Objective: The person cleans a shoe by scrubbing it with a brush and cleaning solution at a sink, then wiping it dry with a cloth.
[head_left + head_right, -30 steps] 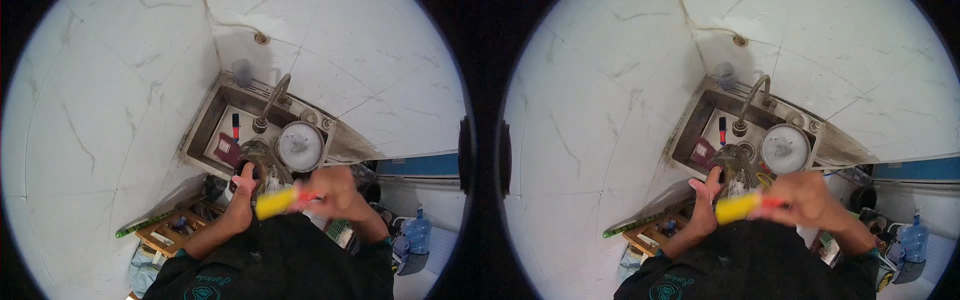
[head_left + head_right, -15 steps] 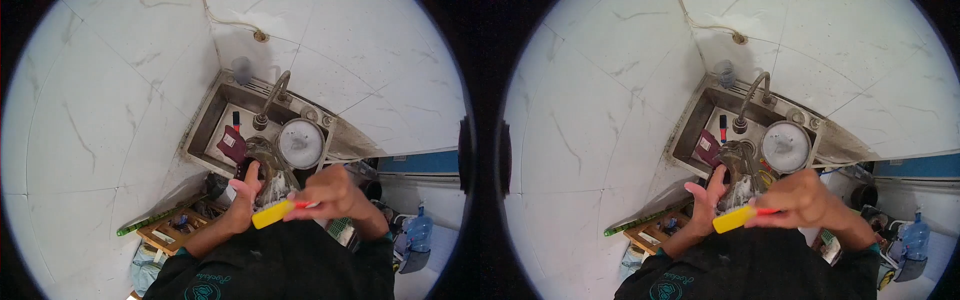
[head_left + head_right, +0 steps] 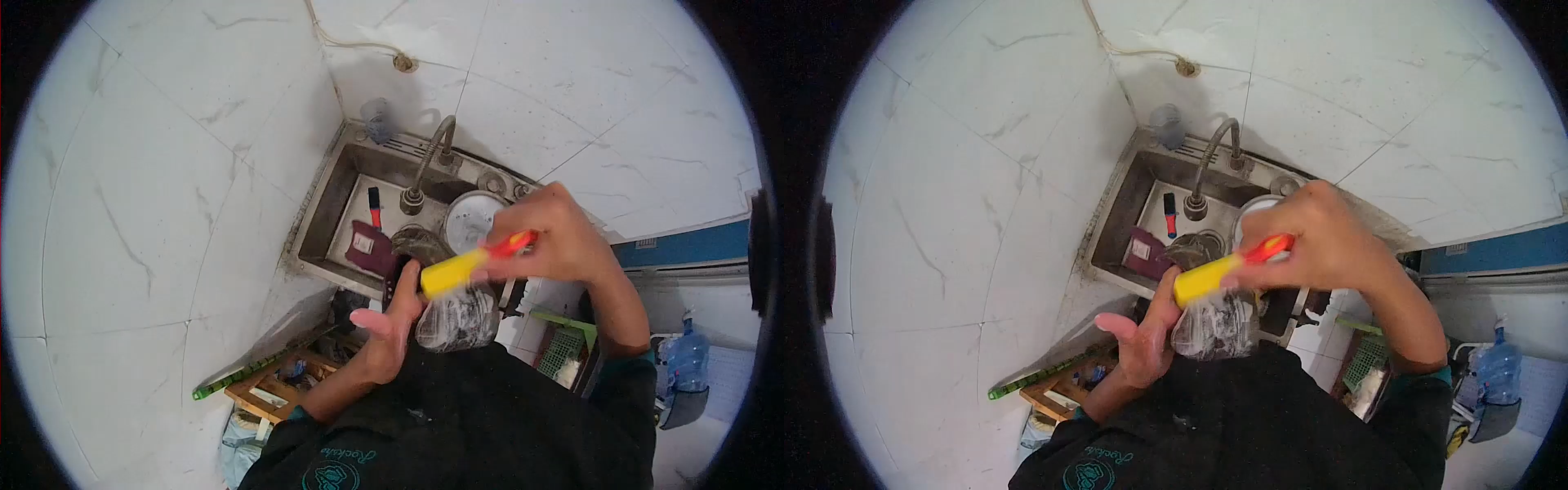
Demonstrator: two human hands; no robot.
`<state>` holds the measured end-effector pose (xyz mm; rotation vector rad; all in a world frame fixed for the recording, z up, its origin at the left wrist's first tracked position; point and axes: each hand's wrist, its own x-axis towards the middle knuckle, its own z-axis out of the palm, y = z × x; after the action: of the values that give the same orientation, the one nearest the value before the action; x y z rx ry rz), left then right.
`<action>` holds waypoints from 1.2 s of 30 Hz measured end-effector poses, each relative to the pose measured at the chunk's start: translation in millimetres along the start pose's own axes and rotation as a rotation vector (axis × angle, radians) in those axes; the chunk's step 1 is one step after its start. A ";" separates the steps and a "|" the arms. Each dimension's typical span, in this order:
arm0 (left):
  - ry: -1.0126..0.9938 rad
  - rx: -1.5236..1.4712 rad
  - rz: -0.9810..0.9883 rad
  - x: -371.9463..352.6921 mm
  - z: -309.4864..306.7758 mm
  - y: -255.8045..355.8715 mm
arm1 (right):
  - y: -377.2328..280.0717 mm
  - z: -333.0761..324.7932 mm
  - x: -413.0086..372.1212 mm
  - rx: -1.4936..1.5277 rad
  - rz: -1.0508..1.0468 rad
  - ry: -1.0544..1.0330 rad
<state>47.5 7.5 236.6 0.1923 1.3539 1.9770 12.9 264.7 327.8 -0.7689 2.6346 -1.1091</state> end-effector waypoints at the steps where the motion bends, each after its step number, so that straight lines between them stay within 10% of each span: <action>1: -0.015 0.023 -0.007 -3.6 -3.3 0.3 | 1.4 -8.7 5.7 -0.028 0.094 0.040; 10: -0.024 0.018 0.097 -7.5 -16.7 -8.0 | 2.9 21.4 18.9 0.119 -0.239 0.076; 13: -0.102 -0.087 0.164 -15.3 -26.8 -3.7 | 16.9 22.5 20.9 0.074 -0.054 0.422; 17: -0.213 -0.389 0.385 -4.4 -39.0 11.2 | -52.3 19.8 23.1 -0.124 -0.436 0.198; 22: -0.192 -0.495 0.443 11.9 -34.7 5.1 | -18.8 12.0 30.9 -0.238 -0.216 0.491; 26: -0.324 -0.664 0.408 22.8 -37.5 4.6 | -78.5 10.6 27.4 -0.331 -0.360 -0.010; 30: -0.597 -0.956 0.501 31.7 -38.5 -18.7 | -51.9 6.8 26.8 -0.166 0.034 0.270; 33: -0.493 -1.019 0.425 25.3 -33.6 -2.8 | -82.0 18.1 28.4 -0.371 -0.351 -0.017; 36: -0.335 -0.792 0.329 15.9 -24.6 14.4 | -58.9 8.3 24.6 -0.367 -0.150 0.262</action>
<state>17.0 -3.7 234.1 0.3599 0.2823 2.4591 18.0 212.0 364.5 -0.9594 3.0998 -0.8129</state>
